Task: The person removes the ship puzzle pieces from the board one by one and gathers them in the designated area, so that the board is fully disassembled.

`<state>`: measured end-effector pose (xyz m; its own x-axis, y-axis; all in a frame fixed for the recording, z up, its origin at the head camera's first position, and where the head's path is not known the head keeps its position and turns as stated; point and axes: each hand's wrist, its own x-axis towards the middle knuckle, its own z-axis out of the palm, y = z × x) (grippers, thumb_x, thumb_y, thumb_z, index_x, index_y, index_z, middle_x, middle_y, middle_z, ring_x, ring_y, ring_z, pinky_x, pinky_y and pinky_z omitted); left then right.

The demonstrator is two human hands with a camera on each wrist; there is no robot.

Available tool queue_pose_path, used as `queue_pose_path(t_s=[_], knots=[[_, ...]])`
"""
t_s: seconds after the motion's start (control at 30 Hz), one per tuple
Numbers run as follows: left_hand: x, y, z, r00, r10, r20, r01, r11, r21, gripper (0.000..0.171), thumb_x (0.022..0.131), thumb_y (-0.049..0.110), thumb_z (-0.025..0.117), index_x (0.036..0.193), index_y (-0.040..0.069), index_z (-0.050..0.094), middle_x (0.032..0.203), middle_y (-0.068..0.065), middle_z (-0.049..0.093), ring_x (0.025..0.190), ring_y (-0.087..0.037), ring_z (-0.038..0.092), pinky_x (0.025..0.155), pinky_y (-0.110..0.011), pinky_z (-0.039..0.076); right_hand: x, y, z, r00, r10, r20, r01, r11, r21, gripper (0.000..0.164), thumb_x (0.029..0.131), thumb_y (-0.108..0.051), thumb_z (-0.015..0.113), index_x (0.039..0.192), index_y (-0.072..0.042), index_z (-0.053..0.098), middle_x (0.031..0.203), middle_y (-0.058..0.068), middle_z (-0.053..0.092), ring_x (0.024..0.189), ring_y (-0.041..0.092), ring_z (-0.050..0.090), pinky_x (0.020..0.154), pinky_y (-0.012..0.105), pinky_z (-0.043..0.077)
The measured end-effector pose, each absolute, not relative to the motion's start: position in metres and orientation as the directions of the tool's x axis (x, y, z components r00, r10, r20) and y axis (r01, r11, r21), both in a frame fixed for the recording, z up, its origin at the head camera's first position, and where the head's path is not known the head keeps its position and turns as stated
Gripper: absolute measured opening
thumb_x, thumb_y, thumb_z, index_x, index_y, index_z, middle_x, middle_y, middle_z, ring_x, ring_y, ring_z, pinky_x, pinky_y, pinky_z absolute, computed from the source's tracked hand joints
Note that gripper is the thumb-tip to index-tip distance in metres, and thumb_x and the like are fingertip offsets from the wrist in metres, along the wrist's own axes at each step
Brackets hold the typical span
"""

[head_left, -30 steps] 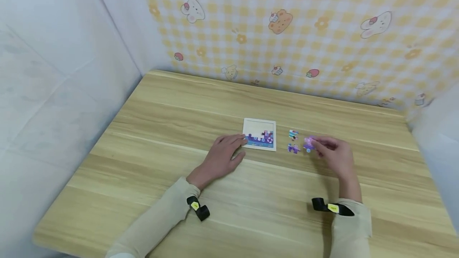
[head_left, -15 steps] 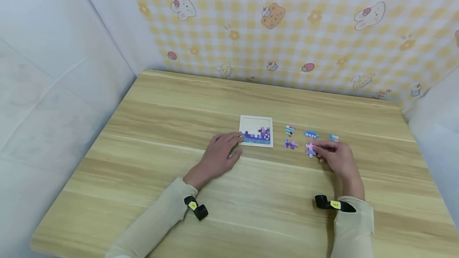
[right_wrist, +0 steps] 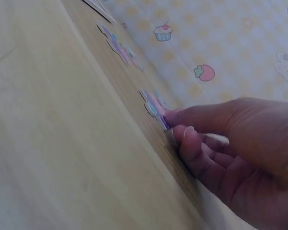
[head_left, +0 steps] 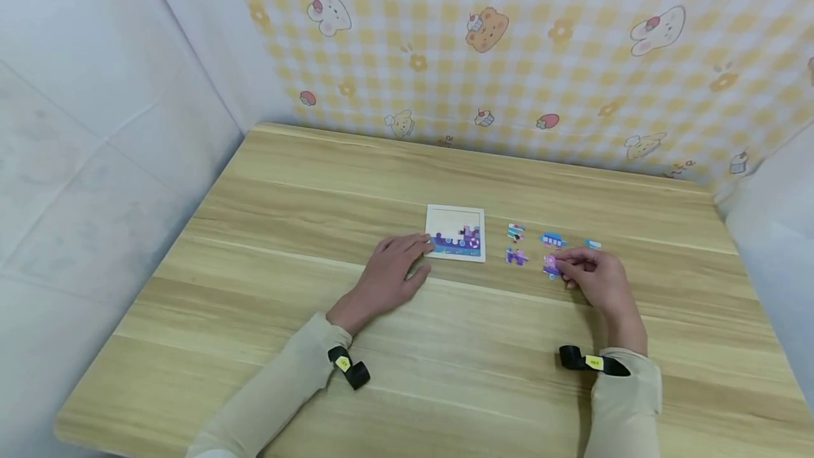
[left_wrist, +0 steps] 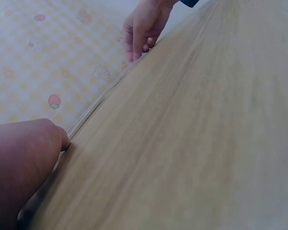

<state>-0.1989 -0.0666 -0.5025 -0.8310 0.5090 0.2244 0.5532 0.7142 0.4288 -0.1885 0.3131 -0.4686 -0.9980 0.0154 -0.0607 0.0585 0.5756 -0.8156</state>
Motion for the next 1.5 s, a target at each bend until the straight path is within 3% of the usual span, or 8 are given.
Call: queue_pose_path(t_s=[0.23, 0.43, 0.6, 0.83, 1.17, 1.33, 1.5], knots=[[-0.2, -0.069, -0.505, -0.838, 0.507, 0.202, 0.541, 0.723, 0.431, 0.045, 0.107, 0.033, 0.053, 0.148, 0.013, 0.057, 0.156, -0.004, 0.051, 0.145, -0.022, 0.044, 0.119, -0.046, 0.031, -0.189, 0.307, -0.468, -0.996, 0.087, 0.036, 0.018, 0.546, -0.838, 0.022, 0.099, -0.013, 0.071, 0.11, 0.006, 0.072, 0.085, 0.006, 0.068, 0.063, 0.008, 0.063, 0.056, 0.022, 0.056], [-0.202, -0.068, -0.507, -0.83, 0.514, 0.218, 0.555, 0.719, 0.418, 0.045, 0.107, 0.033, 0.054, 0.146, 0.012, 0.059, 0.155, -0.004, 0.053, 0.144, -0.022, 0.045, 0.118, -0.046, 0.032, -0.206, 0.271, -0.472, -0.996, 0.01, 0.085, -0.069, 0.487, -0.87, 0.018, 0.099, -0.007, 0.069, 0.108, 0.008, 0.071, 0.085, 0.015, 0.066, 0.061, 0.009, 0.064, 0.054, 0.025, 0.057], [-0.201, -0.063, -0.511, -0.827, 0.521, 0.214, 0.559, 0.715, 0.421, 0.045, 0.107, 0.033, 0.053, 0.146, 0.013, 0.059, 0.155, -0.004, 0.053, 0.144, -0.022, 0.045, 0.118, -0.046, 0.032, -0.222, 0.233, -0.481, -0.997, -0.05, 0.052, -0.07, 0.487, -0.871, 0.019, 0.102, -0.008, 0.065, 0.112, 0.007, 0.071, 0.087, 0.02, 0.067, 0.06, 0.013, 0.063, 0.055, 0.025, 0.057], [-0.2, -0.057, -0.511, -0.814, 0.542, 0.209, 0.576, 0.705, 0.414, 0.045, 0.107, 0.033, 0.054, 0.147, 0.014, 0.058, 0.155, -0.004, 0.052, 0.145, -0.021, 0.045, 0.119, -0.045, 0.032, -0.231, 0.194, -0.484, -0.998, -0.051, 0.036, -0.058, 0.535, -0.843, 0.024, 0.105, -0.014, 0.061, 0.117, 0.003, 0.072, 0.083, 0.017, 0.067, 0.055, 0.018, 0.06, 0.05, 0.025, 0.051], [-0.202, -0.062, -0.503, -0.81, 0.543, 0.219, 0.583, 0.712, 0.39, 0.045, 0.107, 0.034, 0.054, 0.147, 0.014, 0.058, 0.156, -0.004, 0.052, 0.145, -0.021, 0.045, 0.118, -0.045, 0.033, -0.236, 0.182, -0.477, -0.991, -0.134, 0.002, -0.091, 0.661, -0.745, 0.032, 0.098, -0.011, 0.07, 0.126, 0.005, 0.071, 0.1, 0.016, 0.064, 0.088, 0.028, 0.057, 0.078, 0.036, 0.049], [-0.203, -0.065, -0.502, -0.818, 0.531, 0.222, 0.574, 0.719, 0.392, 0.045, 0.107, 0.033, 0.054, 0.147, 0.013, 0.058, 0.155, -0.005, 0.052, 0.144, -0.022, 0.045, 0.118, -0.045, 0.032, -0.239, 0.179, -0.474, -0.988, -0.155, -0.013, -0.096, 0.671, -0.735, 0.03, 0.098, -0.011, 0.071, 0.125, 0.003, 0.073, 0.102, 0.016, 0.06, 0.088, 0.027, 0.054, 0.076, 0.035, 0.046], [-0.201, -0.065, -0.503, -0.812, 0.529, 0.247, 0.584, 0.722, 0.371, 0.044, 0.107, 0.029, 0.055, 0.146, 0.009, 0.059, 0.153, -0.006, 0.054, 0.144, -0.023, 0.045, 0.118, -0.045, 0.033, -0.242, 0.174, -0.472, -0.985, -0.17, -0.023, -0.096, 0.66, -0.745, 0.028, 0.096, -0.009, 0.073, 0.121, 0.002, 0.074, 0.095, 0.013, 0.059, 0.077, 0.022, 0.053, 0.067, 0.031, 0.044]])
